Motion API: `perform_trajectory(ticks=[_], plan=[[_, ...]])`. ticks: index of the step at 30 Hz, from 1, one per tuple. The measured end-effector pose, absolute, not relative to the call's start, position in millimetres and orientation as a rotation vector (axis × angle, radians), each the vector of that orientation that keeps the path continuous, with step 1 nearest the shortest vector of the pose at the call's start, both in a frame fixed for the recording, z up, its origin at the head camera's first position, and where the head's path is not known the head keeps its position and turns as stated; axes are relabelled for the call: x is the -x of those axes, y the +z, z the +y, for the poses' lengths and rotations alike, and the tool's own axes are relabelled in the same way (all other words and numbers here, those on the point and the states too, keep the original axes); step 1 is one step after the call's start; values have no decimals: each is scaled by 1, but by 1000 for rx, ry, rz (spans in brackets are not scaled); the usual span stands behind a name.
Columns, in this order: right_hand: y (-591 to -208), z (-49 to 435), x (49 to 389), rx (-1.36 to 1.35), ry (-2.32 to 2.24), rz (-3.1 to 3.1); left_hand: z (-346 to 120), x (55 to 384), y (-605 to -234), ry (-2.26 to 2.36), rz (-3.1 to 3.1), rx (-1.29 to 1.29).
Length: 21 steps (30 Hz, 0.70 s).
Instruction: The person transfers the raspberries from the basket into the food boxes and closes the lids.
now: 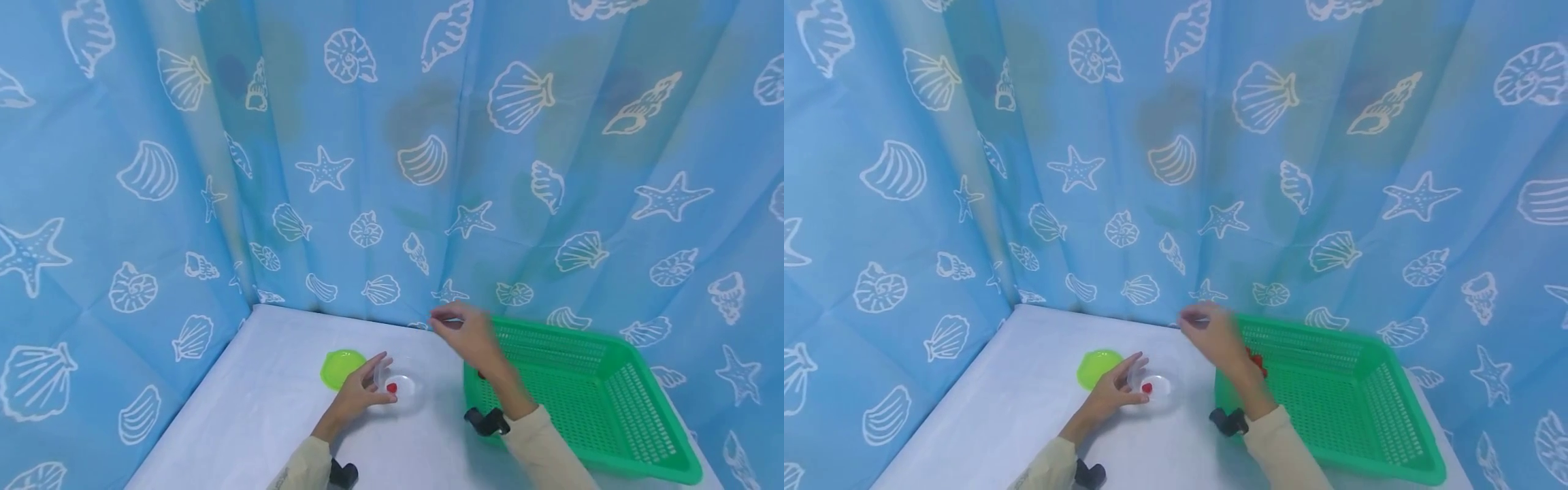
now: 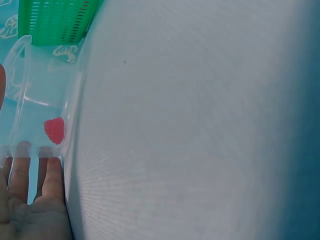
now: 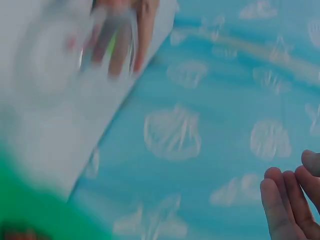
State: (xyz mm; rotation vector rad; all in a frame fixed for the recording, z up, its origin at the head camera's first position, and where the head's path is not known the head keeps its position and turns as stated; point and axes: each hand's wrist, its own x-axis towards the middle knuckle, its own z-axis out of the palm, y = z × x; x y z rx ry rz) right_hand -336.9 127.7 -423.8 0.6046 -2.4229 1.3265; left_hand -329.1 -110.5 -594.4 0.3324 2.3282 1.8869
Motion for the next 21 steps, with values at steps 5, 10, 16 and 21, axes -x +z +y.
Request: perform_trajectory(ticks=[5, 10, 16, 21], plan=[[-422, 180, 370, -501, 1253, -2454, -112, 328, -593, 1896, 2318, -318], [-444, 229, 383, -353, 1229, -2604, -113, 327, -596, 1913, 2303, -311], [-469, 264, 384, -127, 1370, -2762, -111, 330, -595, 1932, 2284, -275], [-491, 279, 384, 32, 1311, -2877, -110, 330, -592, 1936, 2279, -277]])
